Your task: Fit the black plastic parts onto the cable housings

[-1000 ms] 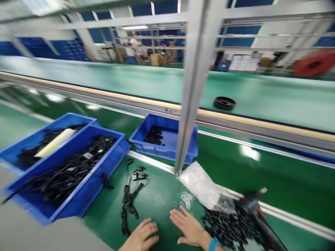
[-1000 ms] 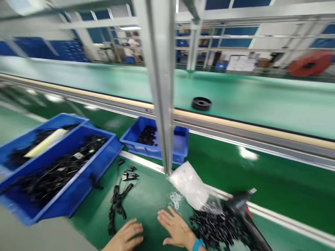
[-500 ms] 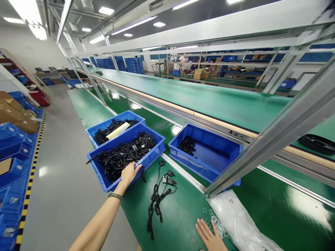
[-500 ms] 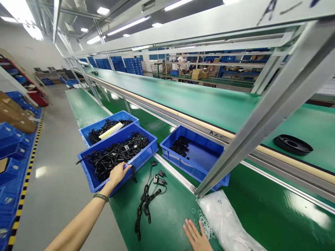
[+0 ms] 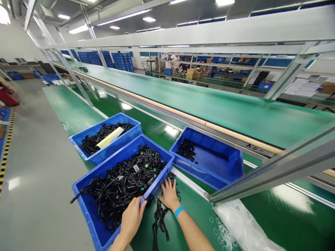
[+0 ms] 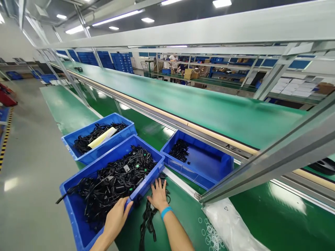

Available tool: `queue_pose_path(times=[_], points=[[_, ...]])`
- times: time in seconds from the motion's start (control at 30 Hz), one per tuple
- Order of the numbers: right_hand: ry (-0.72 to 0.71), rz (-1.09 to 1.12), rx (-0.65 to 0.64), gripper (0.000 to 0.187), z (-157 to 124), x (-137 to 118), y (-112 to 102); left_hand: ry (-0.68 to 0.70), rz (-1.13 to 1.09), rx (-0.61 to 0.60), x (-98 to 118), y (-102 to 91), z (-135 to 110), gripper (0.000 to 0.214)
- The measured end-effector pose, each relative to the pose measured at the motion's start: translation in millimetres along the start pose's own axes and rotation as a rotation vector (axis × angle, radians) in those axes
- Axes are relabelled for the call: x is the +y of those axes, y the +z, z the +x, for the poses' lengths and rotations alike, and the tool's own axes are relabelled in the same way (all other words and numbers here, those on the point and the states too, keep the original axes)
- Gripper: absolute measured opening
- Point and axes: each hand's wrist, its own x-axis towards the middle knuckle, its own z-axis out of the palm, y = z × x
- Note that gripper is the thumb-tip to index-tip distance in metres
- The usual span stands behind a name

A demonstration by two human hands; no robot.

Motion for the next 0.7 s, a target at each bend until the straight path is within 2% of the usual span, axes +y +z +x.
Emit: queue_pose_path(times=[0.07,0.17,0.2,0.27,0.33,0.37,0.43,0.47,0.53,0.6,0.7], points=[[0.023,-0.001,-0.011,0.060,1,2,11,0.030,-0.058,0.033,-7,6.5,-7,0.038],[0.071,-0.018,-0.037,0.055,-28,16,21,0.062,-0.120,0.041,-18,11.0,-20,0.034],[0.089,-0.026,-0.050,0.055,-41,22,23,0.079,-0.139,0.007,-20,9.1,-21,0.034],[0.117,-0.046,-0.069,0.054,-69,33,25,0.109,-0.146,-0.136,-23,-1.9,-15,0.037],[0.151,-0.079,-0.050,0.053,-95,39,28,0.131,-0.078,-0.269,-26,-20.4,8,0.045],[0.168,-0.094,-0.030,0.054,-106,39,31,0.136,-0.007,-0.291,-27,-30.5,27,0.047],[0.173,-0.089,-0.017,0.059,-125,35,37,0.151,0.152,-0.226,-28,-47.0,75,0.037],[0.150,-0.058,-0.049,0.063,-132,31,42,0.139,0.242,-0.183,-29,-51.9,100,0.034],[0.105,0.029,-0.156,0.067,-144,23,50,0.114,0.316,-0.175,-31,-53.9,145,0.035],[0.137,0.087,-0.229,0.064,-153,14,55,0.104,0.327,-0.227,-34,-47.5,174,0.038],[0.311,0.138,-0.212,0.057,-170,-2,49,0.134,0.317,-0.270,-35,-33.9,181,0.046]])
